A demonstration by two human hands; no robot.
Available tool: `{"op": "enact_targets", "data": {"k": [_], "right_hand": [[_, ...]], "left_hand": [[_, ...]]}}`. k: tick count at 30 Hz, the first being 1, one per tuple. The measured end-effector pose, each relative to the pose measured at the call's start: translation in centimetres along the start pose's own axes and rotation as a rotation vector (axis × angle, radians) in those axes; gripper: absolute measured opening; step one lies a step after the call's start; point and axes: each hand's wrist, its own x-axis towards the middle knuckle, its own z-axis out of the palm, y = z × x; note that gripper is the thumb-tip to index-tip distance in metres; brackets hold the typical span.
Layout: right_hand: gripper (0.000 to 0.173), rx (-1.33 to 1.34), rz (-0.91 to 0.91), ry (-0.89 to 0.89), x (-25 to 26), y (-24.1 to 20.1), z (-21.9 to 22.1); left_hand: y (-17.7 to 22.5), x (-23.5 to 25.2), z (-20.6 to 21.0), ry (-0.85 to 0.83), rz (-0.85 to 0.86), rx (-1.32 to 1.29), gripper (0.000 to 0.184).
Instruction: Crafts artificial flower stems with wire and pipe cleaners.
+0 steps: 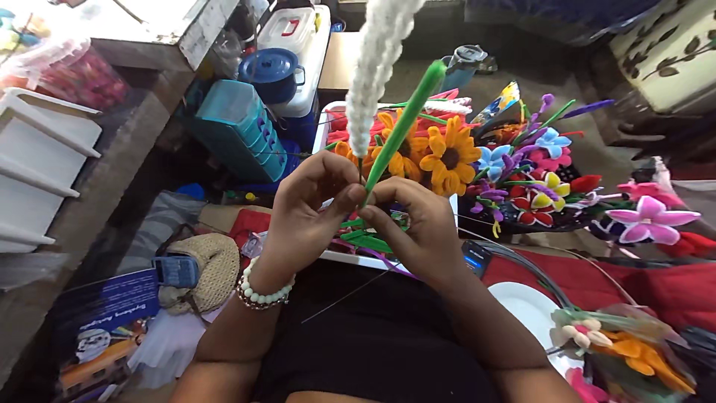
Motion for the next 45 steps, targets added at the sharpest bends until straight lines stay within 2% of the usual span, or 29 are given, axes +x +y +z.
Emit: {"op": "enact_targets", "data": {"k": [4,10,13,17,20,22,25,28,31,34,39,42,45], "right_hand": [[0.012,0.034,-0.009,0.049,-0.2,-0.2,0.5],[0.013,0.124,0.008,0.06,-0.2,0.0,0.7],[0.013,0.188,0.031,0.036,-0.1,0.0,0.4],[0.011,0.354,0.064,-0.046,0.2,0.1,-0.2],[0.009,0.441,0.091,-0.076,0.6,0.0,-0.6],[0.009,0.428,0.104,-0.048,0.6,-0.1,-0.5],[0.009,0.331,0.083,0.02,0.4,-0.1,0.0],[0.011,0.214,0.042,0.076,0.1,0.1,0.7],[0.014,0.096,0.019,0.153,-0.1,0.2,1.3],[0.015,-0.02,-0.014,0.221,-0.1,0.2,1.7],[0.013,-0.031,-0.028,0.209,0.1,0.3,1.5],[0.012,-0.022,-0.013,0.204,0.1,0.4,1.3],[0.013,-0.059,-0.014,0.232,0.1,0.3,1.5]], "left_hand": [[-0.1,-0.1,0.3,0.026,-0.115,-0.181,0.008],[0.1,-0.2,0.8,0.048,-0.219,-0.299,0.01],[0.3,0.0,0.8,0.035,-0.214,-0.289,0.016],[0.5,0.5,0.6,-0.009,-0.151,-0.252,0.007],[0.9,0.8,0.5,-0.01,-0.112,-0.175,0.009],[1.1,0.9,0.8,0.041,-0.018,0.02,0.016],[1.2,1.0,1.1,0.14,0.197,0.359,0.026],[1.2,1.0,1.3,0.218,0.351,0.538,0.034],[1.5,1.4,1.6,0.287,0.437,0.684,0.039],[1.9,2.0,1.9,0.276,0.4,0.784,0.042],[2.1,2.5,2.2,0.257,0.31,0.688,0.027],[2.5,2.6,1.9,0.208,0.256,0.59,0.031],[2.3,2.5,1.9,0.216,0.282,0.583,0.041]]}}
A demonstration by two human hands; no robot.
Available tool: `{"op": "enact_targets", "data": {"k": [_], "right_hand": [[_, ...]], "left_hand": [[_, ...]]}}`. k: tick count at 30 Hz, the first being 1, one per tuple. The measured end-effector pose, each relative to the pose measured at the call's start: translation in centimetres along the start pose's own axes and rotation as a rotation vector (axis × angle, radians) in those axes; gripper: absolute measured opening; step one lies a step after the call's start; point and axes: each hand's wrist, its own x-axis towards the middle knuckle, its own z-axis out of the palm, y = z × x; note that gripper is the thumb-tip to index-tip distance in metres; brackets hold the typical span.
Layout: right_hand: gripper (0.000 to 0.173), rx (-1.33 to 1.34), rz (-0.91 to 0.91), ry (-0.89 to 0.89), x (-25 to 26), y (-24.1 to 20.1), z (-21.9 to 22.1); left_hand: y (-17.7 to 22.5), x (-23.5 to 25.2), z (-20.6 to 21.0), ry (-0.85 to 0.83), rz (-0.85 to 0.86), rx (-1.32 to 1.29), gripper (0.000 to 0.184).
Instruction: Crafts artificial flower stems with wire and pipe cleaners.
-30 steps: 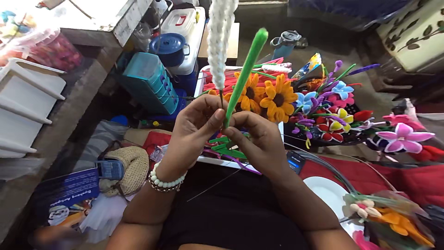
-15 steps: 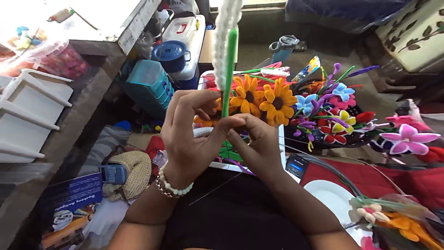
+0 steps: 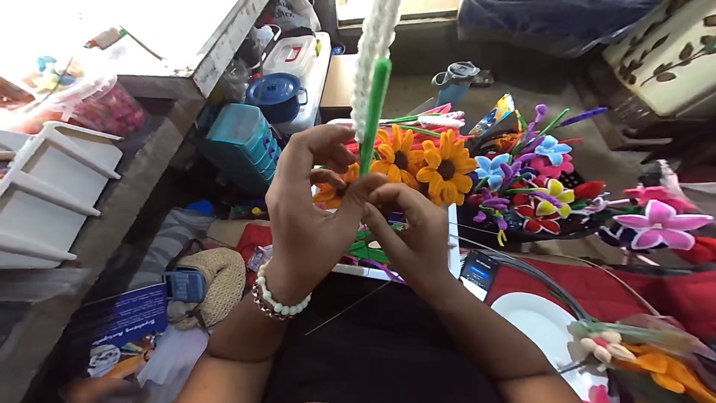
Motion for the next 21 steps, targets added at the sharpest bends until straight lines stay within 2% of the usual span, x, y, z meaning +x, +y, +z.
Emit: {"op": "enact_targets", "data": {"k": [4,8,11,14,18,21], "right_hand": [[0.011,-0.064,-0.023,0.041,0.0,-0.2,0.4],[0.011,-0.083,-0.022,0.059,0.1,-0.1,0.6],[0.011,0.005,0.006,0.015,0.2,0.2,0.2],[0.012,0.265,0.086,-0.148,0.6,0.6,-0.7],[0.009,0.551,0.19,-0.341,1.4,1.2,-1.7],[0.009,0.742,0.256,-0.451,1.7,1.5,-2.0]], "left_hand": [[0.3,-0.7,0.5,0.013,-0.011,0.174,0.043],[0.2,-1.1,0.6,0.006,-0.057,0.152,0.04],[-0.4,-1.2,0.2,-0.073,-0.12,0.003,0.041],[-1.5,-0.8,-0.6,-0.163,-0.212,-0.154,0.032],[-3.4,0.1,-1.6,-0.327,-0.376,-0.634,0.029],[-3.8,0.5,-1.6,-0.366,-0.402,-0.852,0.033]]}}
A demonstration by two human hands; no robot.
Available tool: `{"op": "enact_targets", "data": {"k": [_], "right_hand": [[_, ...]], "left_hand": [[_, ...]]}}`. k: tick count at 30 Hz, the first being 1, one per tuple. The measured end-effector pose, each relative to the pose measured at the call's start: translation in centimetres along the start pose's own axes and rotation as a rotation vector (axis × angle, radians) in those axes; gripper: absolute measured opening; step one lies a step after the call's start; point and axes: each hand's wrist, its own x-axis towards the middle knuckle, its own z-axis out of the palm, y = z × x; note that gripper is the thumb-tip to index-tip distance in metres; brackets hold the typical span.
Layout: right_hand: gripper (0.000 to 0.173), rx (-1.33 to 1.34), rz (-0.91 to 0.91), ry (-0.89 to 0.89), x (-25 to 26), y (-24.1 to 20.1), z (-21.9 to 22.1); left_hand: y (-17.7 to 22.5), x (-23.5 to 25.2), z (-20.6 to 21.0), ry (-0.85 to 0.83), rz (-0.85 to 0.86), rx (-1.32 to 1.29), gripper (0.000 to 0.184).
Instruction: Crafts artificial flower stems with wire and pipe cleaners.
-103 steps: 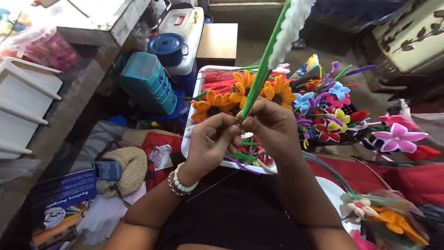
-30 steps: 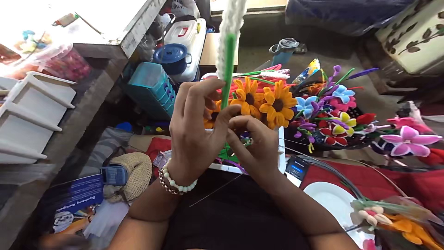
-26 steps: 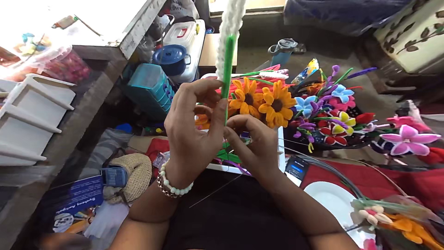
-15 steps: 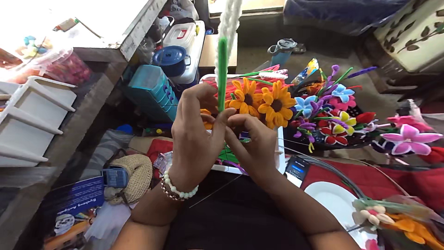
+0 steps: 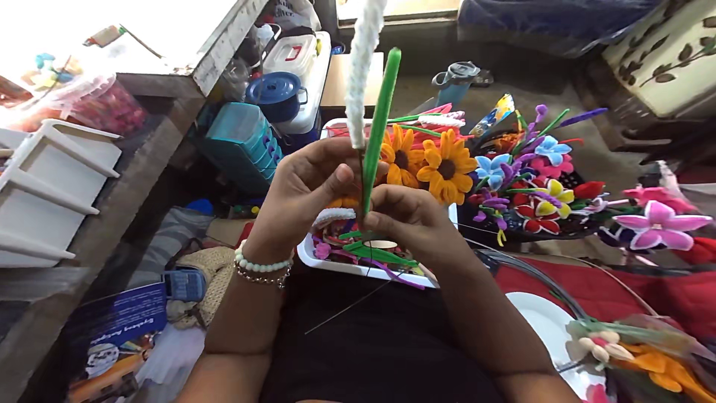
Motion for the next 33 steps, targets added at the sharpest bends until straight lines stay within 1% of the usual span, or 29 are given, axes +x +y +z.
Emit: {"op": "enact_targets", "data": {"k": [2,5,6,8,12,15,18,22,25,27,30,33], "right_hand": [[0.01,0.095,0.02,-0.072,0.0,0.2,-0.1],[0.011,0.153,0.024,-0.12,0.1,0.5,0.1],[0.01,0.148,0.021,-0.114,0.0,0.5,0.1],[0.01,0.114,0.002,-0.088,-0.1,0.6,0.1],[0.011,0.074,-0.018,-0.06,-0.2,0.4,0.0],[0.012,0.072,-0.016,-0.076,-0.2,0.4,-0.1],[0.012,0.095,-0.009,-0.095,-0.1,0.4,-0.1],[0.012,0.131,-0.012,-0.147,0.0,0.4,-0.1],[0.012,0.167,-0.001,-0.19,0.2,0.6,-0.2],[0.011,0.212,0.013,-0.222,0.3,0.7,-0.3],[0.013,0.236,0.008,-0.249,0.4,0.8,-0.2],[0.012,0.204,-0.016,-0.232,0.3,0.8,-0.2]], "left_hand": [[0.1,0.2,0.2,-0.03,-0.012,-0.141,0.034],[-0.2,0.4,0.2,-0.064,-0.032,-0.333,0.02],[-0.3,0.4,0.2,-0.058,-0.027,-0.341,0.018],[-0.1,0.5,0.4,-0.033,0.0,-0.283,0.016],[0.8,0.1,0.6,0.044,0.031,-0.055,0.018],[1.3,0.0,0.5,0.009,0.038,-0.014,0.022],[1.1,0.3,0.0,-0.063,0.068,-0.039,0.02],[0.3,0.8,-0.1,-0.169,0.083,-0.179,0.016],[-0.1,0.9,-0.2,-0.226,0.11,-0.213,0.021],[-0.3,1.0,-0.2,-0.266,0.134,-0.235,0.018],[-0.4,1.1,-0.2,-0.275,0.151,-0.238,0.015],[0.0,0.9,-0.2,-0.235,0.159,-0.181,0.01]]}}
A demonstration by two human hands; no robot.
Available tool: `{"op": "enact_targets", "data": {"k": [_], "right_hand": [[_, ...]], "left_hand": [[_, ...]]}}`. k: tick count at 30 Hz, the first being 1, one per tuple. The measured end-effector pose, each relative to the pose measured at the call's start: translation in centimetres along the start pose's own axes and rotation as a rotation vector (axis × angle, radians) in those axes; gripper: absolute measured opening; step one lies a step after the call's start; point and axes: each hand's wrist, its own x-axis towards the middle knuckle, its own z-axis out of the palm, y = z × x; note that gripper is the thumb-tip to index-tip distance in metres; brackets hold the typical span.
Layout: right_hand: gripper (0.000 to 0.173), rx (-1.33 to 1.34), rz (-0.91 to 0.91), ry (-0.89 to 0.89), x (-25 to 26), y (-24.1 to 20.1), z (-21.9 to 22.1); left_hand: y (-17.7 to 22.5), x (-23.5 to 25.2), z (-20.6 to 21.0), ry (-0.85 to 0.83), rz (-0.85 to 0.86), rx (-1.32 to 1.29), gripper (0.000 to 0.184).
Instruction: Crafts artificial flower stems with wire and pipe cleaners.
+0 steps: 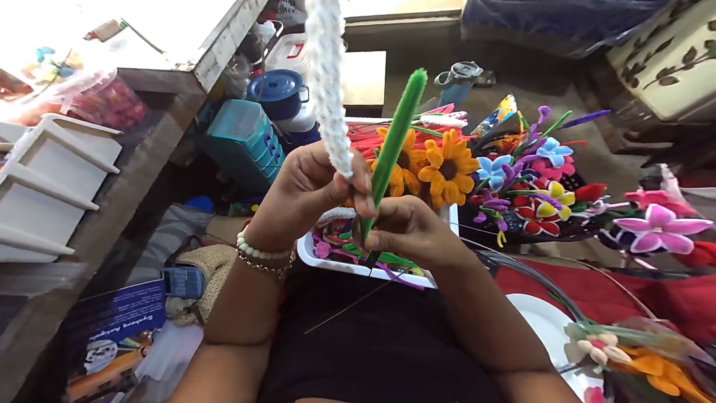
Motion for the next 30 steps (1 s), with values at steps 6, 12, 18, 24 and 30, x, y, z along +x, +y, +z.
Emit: {"op": "enact_targets", "data": {"k": [6,12,18,24,30], "right_hand": [[0.011,-0.2,-0.06,0.174,-0.3,0.0,0.5],[0.009,-0.484,-0.172,0.344,-0.2,0.3,1.2],[0.008,-0.695,-0.257,0.433,-0.4,0.7,2.0],[0.009,-0.669,-0.263,0.469,-0.6,0.7,1.9],[0.008,-0.642,-0.244,0.477,-0.7,0.8,2.0]], "left_hand": [[1.0,-0.4,1.1,0.201,0.07,0.307,0.008],[0.9,-0.6,1.6,0.332,0.103,0.471,0.004],[1.1,-0.6,1.6,0.326,0.073,0.472,0.002],[1.2,-0.9,2.3,0.332,-0.014,0.585,0.037],[1.0,-1.6,3.0,0.398,0.003,0.745,0.016]]}}
